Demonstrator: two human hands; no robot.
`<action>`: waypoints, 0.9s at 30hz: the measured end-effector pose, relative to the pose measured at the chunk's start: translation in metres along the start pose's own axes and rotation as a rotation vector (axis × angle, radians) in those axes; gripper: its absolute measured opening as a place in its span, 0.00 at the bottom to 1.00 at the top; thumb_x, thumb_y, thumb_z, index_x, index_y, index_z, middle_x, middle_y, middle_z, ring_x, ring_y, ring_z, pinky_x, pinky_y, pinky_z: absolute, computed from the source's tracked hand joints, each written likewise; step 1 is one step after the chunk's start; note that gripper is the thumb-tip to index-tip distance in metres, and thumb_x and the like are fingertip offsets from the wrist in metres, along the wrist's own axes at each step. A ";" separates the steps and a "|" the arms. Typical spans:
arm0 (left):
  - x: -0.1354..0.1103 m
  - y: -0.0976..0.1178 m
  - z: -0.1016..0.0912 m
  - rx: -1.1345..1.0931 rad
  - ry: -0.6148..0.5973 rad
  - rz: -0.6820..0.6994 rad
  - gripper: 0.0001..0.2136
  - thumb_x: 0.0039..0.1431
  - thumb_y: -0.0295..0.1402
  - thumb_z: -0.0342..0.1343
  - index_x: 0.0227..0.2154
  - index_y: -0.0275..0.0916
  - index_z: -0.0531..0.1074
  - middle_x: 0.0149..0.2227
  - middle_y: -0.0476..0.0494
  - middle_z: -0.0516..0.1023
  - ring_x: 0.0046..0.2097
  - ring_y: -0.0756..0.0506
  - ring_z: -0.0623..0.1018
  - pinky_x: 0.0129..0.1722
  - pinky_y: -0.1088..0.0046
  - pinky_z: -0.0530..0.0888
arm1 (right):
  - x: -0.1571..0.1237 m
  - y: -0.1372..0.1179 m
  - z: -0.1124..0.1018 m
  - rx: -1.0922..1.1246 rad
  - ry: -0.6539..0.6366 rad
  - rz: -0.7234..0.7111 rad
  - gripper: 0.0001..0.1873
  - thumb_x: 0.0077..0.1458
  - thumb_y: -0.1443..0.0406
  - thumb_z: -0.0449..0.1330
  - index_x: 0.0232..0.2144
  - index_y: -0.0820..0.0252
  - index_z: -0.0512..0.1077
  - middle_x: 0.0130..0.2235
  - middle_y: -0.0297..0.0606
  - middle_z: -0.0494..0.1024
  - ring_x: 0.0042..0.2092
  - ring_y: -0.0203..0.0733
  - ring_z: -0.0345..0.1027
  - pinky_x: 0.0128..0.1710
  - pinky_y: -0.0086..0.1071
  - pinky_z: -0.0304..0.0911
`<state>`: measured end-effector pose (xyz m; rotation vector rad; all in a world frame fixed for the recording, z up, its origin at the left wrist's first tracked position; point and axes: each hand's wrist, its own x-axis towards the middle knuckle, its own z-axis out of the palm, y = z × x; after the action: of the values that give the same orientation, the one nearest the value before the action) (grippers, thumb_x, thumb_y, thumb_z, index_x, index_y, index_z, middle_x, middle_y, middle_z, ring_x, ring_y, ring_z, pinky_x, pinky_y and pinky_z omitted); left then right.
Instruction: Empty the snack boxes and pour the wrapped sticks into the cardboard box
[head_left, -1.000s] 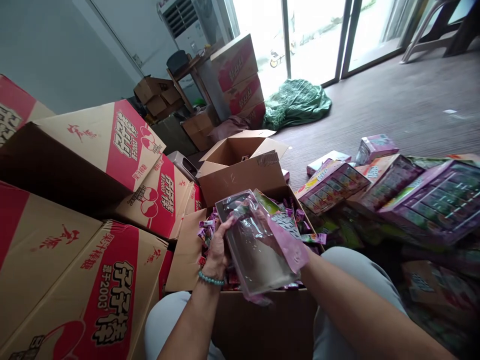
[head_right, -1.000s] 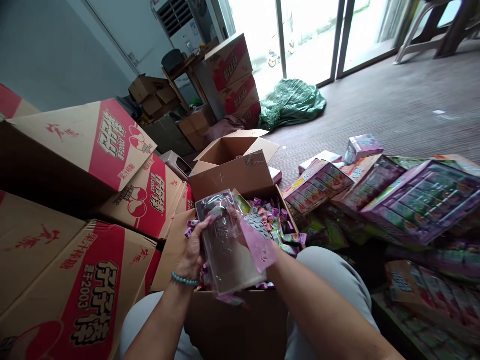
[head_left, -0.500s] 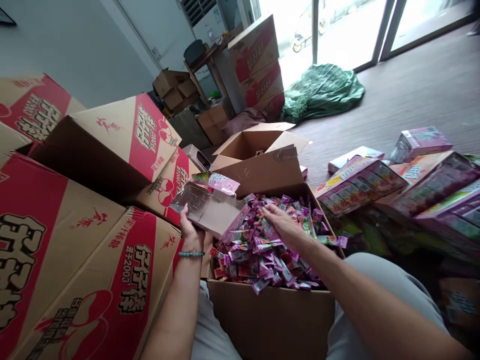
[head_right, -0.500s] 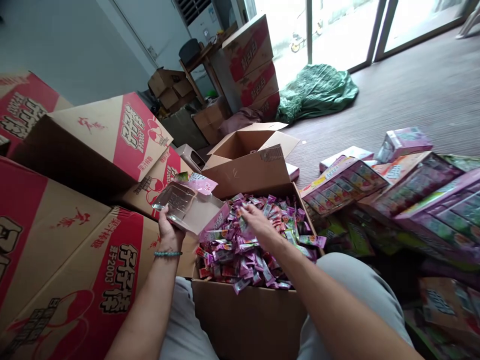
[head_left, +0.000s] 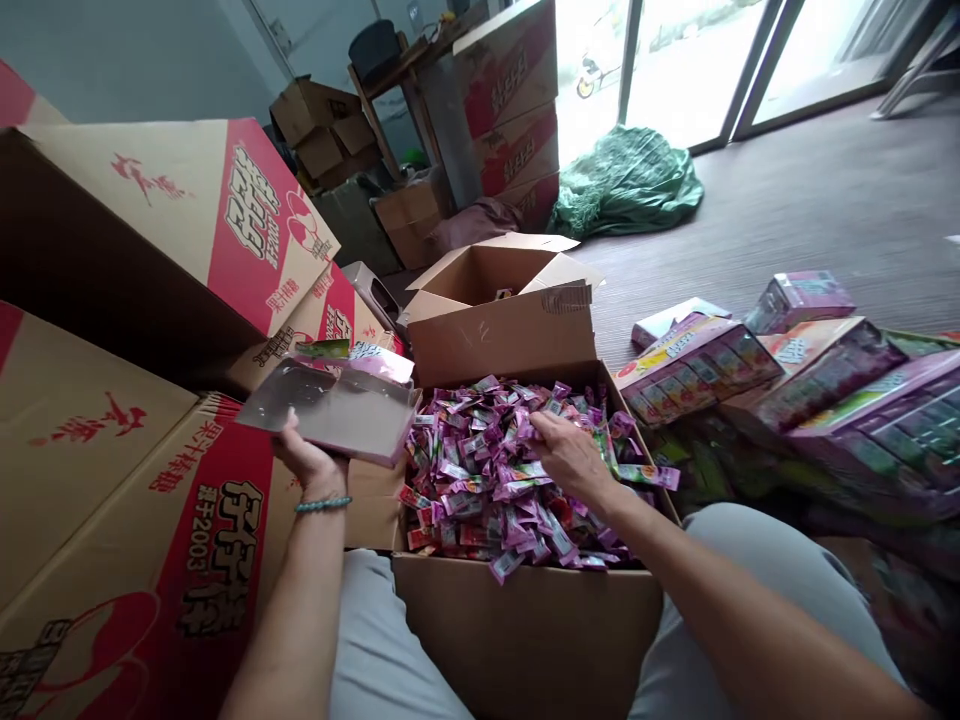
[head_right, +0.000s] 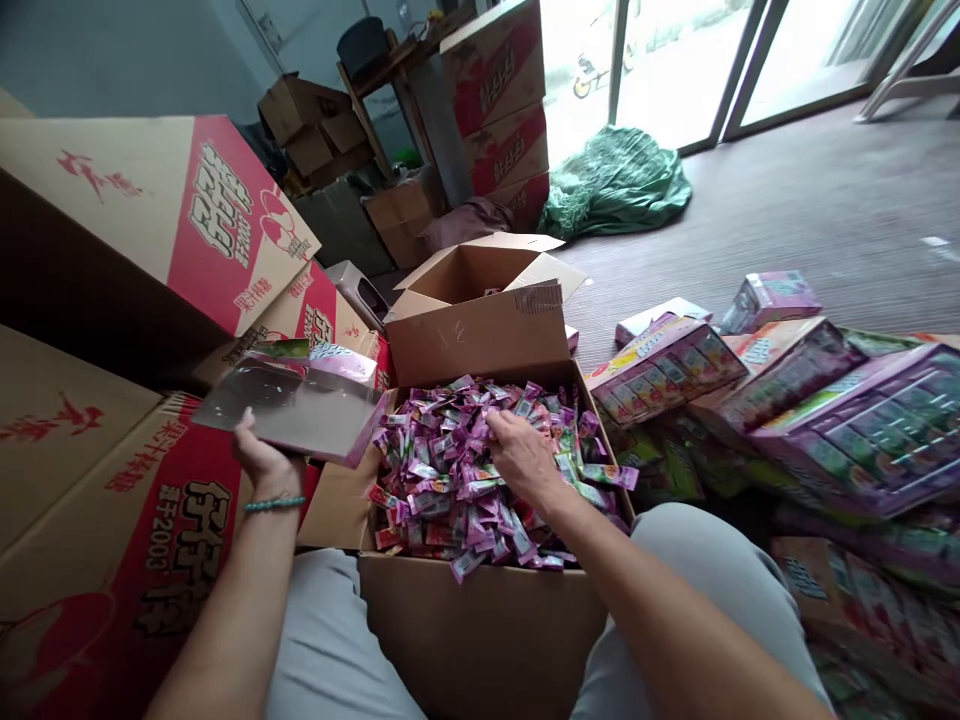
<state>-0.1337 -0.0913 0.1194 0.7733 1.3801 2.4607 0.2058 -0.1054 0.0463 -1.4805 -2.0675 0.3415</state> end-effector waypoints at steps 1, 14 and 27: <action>0.008 -0.001 -0.010 -0.027 0.030 0.016 0.21 0.51 0.39 0.53 0.48 0.36 0.64 0.49 0.40 0.73 0.47 0.46 0.76 0.48 0.68 0.75 | 0.001 0.007 0.004 -0.041 -0.004 -0.010 0.14 0.64 0.65 0.52 0.48 0.57 0.73 0.48 0.44 0.76 0.48 0.47 0.67 0.46 0.36 0.58; 0.013 -0.021 -0.053 -0.224 0.024 -0.371 0.15 0.54 0.38 0.54 0.43 0.38 0.74 0.45 0.42 0.79 0.46 0.44 0.79 0.44 0.71 0.78 | -0.016 -0.037 0.170 -0.263 -0.494 -0.329 0.41 0.55 0.42 0.59 0.67 0.38 0.56 0.71 0.48 0.45 0.67 0.71 0.39 0.59 0.67 0.43; 0.042 -0.009 -0.070 -0.254 0.144 -0.403 0.17 0.54 0.37 0.54 0.46 0.38 0.74 0.47 0.42 0.78 0.48 0.43 0.78 0.46 0.64 0.80 | 0.001 -0.095 0.089 -0.207 -0.872 -0.269 0.29 0.50 0.48 0.64 0.54 0.42 0.74 0.64 0.48 0.59 0.59 0.64 0.56 0.51 0.62 0.57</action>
<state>-0.2073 -0.1191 0.0962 0.2375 1.1035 2.3337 0.0793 -0.1276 0.0236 -1.2458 -3.0215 0.7870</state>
